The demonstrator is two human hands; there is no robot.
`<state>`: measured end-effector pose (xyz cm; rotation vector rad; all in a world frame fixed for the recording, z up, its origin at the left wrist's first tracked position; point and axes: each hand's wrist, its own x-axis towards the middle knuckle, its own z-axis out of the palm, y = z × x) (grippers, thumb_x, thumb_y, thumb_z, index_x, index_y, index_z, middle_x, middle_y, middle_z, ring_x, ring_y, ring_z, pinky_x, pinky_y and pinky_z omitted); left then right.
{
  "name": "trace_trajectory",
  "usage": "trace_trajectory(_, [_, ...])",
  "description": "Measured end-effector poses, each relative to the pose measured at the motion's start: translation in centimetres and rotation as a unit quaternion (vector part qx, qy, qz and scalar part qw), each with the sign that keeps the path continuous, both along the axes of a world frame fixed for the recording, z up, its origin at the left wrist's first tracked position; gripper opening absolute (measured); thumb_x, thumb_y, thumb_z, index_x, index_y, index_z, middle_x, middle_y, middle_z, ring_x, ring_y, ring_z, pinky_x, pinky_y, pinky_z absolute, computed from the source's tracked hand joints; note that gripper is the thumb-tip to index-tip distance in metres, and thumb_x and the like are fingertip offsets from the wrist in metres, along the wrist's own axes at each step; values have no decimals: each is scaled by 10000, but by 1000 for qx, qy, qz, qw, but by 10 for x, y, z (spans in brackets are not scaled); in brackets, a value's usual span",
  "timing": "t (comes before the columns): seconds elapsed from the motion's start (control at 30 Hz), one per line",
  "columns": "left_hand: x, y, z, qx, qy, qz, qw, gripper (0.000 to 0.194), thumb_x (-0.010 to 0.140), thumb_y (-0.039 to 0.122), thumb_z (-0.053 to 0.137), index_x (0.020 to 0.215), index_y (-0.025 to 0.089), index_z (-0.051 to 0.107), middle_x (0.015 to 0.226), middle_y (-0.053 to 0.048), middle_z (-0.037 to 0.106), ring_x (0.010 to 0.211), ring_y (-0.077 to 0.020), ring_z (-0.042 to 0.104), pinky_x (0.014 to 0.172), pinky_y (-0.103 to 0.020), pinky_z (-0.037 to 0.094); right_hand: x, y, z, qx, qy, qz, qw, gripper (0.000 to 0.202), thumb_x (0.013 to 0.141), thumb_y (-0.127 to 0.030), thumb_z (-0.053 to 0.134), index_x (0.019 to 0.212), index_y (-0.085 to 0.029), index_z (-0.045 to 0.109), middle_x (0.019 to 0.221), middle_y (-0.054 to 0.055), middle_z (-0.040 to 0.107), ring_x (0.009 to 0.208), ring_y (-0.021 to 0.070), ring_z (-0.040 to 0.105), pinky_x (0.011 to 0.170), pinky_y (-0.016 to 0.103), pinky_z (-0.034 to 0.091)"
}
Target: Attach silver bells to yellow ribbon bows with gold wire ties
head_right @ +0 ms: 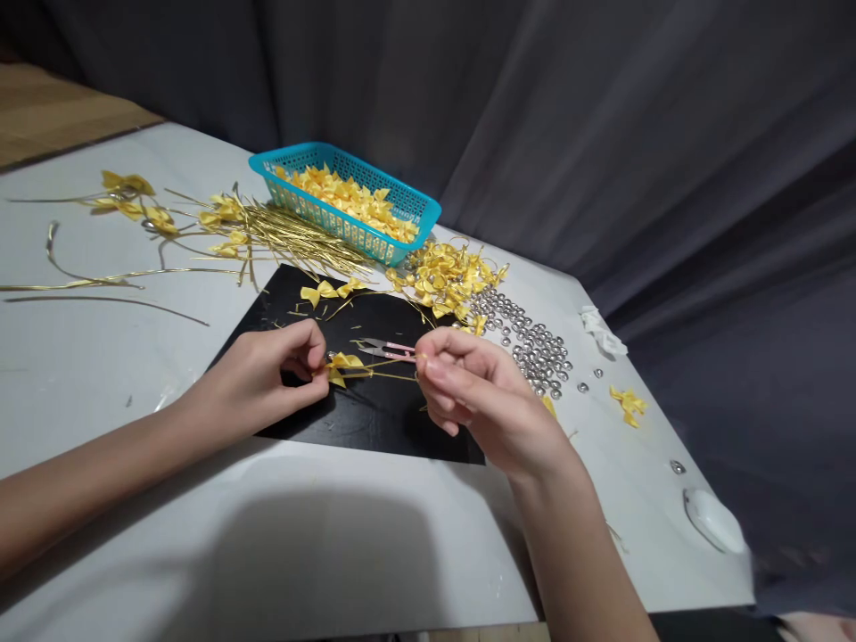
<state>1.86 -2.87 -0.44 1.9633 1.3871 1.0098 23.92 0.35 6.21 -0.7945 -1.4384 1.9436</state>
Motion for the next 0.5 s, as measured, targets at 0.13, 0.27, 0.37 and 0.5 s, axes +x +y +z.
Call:
trace_trajectory(0.13, [0, 0, 1, 14, 14, 4, 1000, 171, 714, 99, 505, 704, 216, 380, 624, 66, 503, 545, -84, 486, 520, -198, 360, -1, -1, 0, -20, -8, 20, 1000, 127, 800, -290, 656, 748, -173, 650, 481, -67, 383, 401, 25, 257, 374, 126, 304])
trace_trajectory(0.27, [-2, 1, 0, 27, 17, 8, 999, 171, 717, 92, 508, 700, 212, 387, 622, 68, 496, 552, -81, 489, 525, -195, 360, -9, -2, -6, -64, -121, -13, 991, 162, 850, -327, 580, 792, -179, 610, 358, -82, 406, 293, 27, 233, 304, 126, 249])
trace_trajectory(0.37, [-3, 0, 0, 30, 13, 11, 999, 170, 724, 98, 513, 702, 211, 387, 622, 69, 493, 544, -76, 486, 530, -194, 364, -17, -1, -16, -81, -231, -76, 967, 174, 856, -368, 571, 860, -196, 549, 275, -122, 337, 233, 35, 186, 269, 125, 209])
trace_trajectory(0.5, [-2, 0, 0, 30, 13, 11, 999, 167, 731, 108, 526, 708, 208, 394, 624, 71, 491, 539, -72, 486, 533, -191, 370, -21, 1, -25, -49, -339, -44, 939, 199, 852, -366, 572, 911, -177, 551, 256, -108, 381, 210, 45, 241, 266, 128, 193])
